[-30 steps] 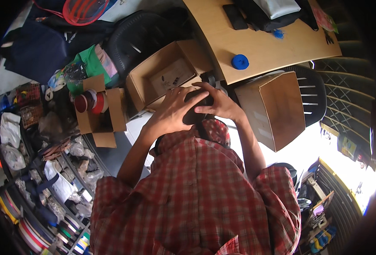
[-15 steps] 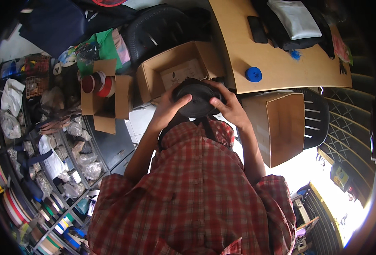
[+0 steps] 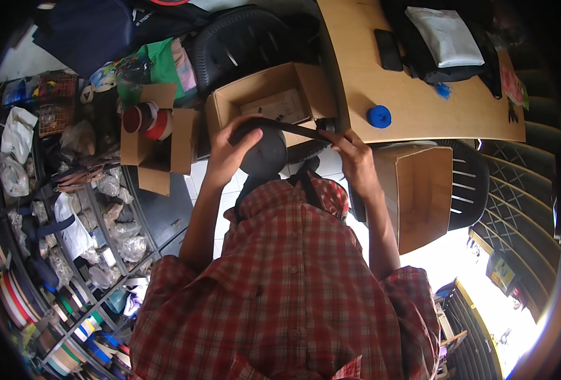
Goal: The person picks up several ribbon spools of various colors and textures from cardboard boxes on the floor and places them onto shelves in a storage unit.
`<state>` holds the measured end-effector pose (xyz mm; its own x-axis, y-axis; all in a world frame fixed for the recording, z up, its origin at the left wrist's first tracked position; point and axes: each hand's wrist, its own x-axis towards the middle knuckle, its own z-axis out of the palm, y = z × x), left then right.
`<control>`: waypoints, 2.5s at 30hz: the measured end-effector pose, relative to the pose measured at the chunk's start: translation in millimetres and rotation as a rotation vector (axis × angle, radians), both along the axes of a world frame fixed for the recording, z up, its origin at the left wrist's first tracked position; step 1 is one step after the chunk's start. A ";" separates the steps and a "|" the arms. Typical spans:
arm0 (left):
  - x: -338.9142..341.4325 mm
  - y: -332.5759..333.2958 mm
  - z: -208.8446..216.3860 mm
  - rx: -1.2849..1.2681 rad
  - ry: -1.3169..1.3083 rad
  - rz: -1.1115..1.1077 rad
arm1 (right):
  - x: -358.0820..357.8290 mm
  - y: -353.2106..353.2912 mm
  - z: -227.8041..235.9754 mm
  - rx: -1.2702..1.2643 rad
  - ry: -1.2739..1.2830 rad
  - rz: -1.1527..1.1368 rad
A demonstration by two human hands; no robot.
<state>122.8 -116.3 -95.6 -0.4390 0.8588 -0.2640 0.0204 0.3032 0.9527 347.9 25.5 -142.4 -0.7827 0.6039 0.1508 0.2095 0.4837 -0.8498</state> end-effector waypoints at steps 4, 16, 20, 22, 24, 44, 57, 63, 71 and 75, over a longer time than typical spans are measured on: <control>25.5 17.7 -23.2 0.030 -0.039 0.339 | -20.3 -33.1 -4.3 -0.115 0.150 -0.095; 60.7 27.7 -61.9 0.075 -0.615 0.547 | -32.3 -41.2 7.1 -0.351 0.243 -0.309; 28.3 33.6 -10.8 0.177 -0.170 0.116 | -20.7 -30.8 21.6 -0.327 0.207 -0.034; 26.8 35.1 5.4 0.112 0.129 -0.159 | -22.6 -38.0 20.7 -0.298 0.251 -0.082; 33.9 34.1 2.9 0.119 0.099 -0.122 | -28.9 -49.1 16.6 -0.263 0.298 -0.126; 73.6 -96.1 -43.6 0.242 -0.334 0.414 | -46.0 -191.4 29.1 -0.335 0.141 -0.508; 54.0 -132.7 -42.9 0.244 -0.431 0.296 | -50.4 -214.3 18.8 -0.235 0.182 -0.508; 59.1 -140.1 -40.5 0.214 -0.301 0.327 | -49.5 -214.4 25.4 -0.455 0.122 -0.391; 69.9 -150.9 -40.7 0.130 -0.152 0.441 | -36.8 -220.1 22.6 0.069 -0.172 -0.181; 86.0 -151.0 -68.2 0.119 -0.208 0.448 | -28.1 -218.5 22.1 0.228 -0.270 -0.126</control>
